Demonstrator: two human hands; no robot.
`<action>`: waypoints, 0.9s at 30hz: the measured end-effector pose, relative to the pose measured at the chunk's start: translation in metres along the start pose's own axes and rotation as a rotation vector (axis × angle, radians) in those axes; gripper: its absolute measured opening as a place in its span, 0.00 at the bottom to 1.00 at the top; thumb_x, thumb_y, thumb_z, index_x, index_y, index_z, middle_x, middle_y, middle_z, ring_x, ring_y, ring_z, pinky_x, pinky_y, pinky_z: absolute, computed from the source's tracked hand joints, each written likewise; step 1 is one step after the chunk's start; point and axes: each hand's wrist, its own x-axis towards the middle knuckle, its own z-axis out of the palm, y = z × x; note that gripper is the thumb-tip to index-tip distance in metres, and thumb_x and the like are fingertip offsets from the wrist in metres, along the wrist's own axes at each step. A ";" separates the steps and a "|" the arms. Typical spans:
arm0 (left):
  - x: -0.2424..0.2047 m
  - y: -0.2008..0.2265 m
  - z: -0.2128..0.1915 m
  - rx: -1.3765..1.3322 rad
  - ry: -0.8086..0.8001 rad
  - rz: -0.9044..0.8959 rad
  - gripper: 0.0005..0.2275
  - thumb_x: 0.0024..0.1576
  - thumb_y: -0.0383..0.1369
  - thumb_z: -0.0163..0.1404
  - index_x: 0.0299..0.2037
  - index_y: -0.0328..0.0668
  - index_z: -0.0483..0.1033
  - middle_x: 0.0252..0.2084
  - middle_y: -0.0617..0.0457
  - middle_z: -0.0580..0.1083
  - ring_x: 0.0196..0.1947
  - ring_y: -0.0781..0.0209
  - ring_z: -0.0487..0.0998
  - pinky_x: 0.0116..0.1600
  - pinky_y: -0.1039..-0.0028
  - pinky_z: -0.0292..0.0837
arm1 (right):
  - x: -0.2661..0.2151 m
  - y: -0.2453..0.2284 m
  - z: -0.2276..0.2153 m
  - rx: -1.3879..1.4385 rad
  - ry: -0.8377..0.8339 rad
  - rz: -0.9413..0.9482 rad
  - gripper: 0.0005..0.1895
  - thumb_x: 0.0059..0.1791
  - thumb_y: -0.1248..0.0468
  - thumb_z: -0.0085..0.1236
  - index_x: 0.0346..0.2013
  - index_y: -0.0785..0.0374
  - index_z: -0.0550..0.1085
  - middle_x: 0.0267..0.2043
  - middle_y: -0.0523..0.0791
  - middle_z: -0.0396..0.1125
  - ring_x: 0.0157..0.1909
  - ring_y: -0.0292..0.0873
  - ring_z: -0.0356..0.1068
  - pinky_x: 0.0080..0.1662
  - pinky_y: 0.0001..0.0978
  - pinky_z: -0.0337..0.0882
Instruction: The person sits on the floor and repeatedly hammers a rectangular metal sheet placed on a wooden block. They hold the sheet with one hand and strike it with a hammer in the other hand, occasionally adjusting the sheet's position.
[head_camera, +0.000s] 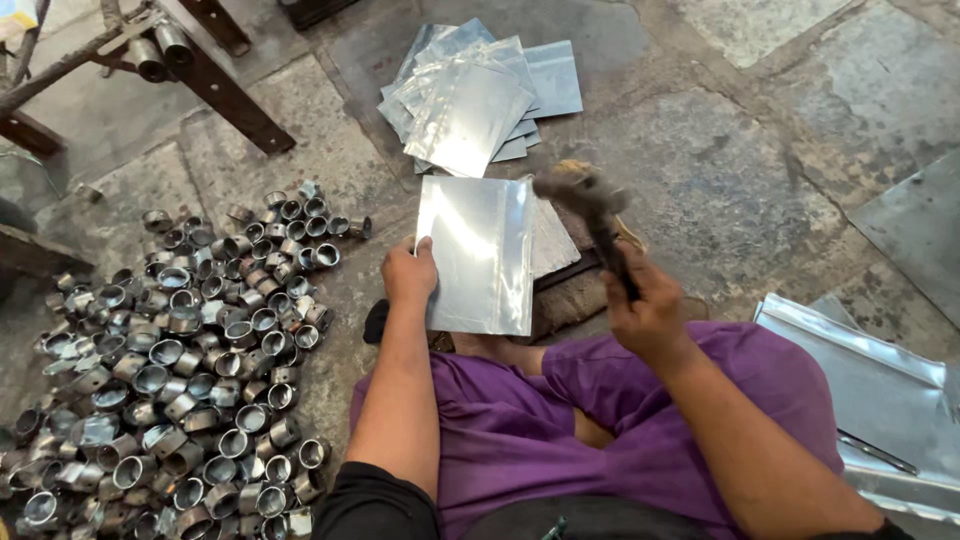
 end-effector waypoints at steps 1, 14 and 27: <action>0.000 0.002 -0.002 -0.006 -0.012 -0.012 0.19 0.62 0.46 0.50 0.57 0.46 0.78 0.56 0.38 0.76 0.57 0.40 0.76 0.60 0.57 0.71 | 0.005 0.009 0.010 -0.084 -0.031 -0.110 0.19 0.53 0.59 0.59 0.59 0.57 0.74 0.37 0.54 0.74 0.36 0.54 0.76 0.39 0.45 0.74; 0.008 -0.007 0.001 -0.106 0.053 0.009 0.16 0.59 0.43 0.52 0.50 0.40 0.80 0.51 0.36 0.77 0.52 0.37 0.78 0.55 0.55 0.72 | -0.003 -0.007 0.000 -0.022 0.022 -0.339 0.19 0.53 0.65 0.57 0.59 0.64 0.73 0.39 0.56 0.72 0.36 0.55 0.75 0.38 0.41 0.73; 0.011 -0.010 -0.001 -0.137 0.060 0.013 0.16 0.61 0.43 0.52 0.47 0.37 0.82 0.49 0.34 0.78 0.51 0.36 0.78 0.55 0.55 0.72 | -0.007 -0.002 0.008 -0.127 -0.083 -0.295 0.19 0.52 0.62 0.58 0.56 0.65 0.74 0.37 0.56 0.73 0.36 0.58 0.75 0.37 0.43 0.73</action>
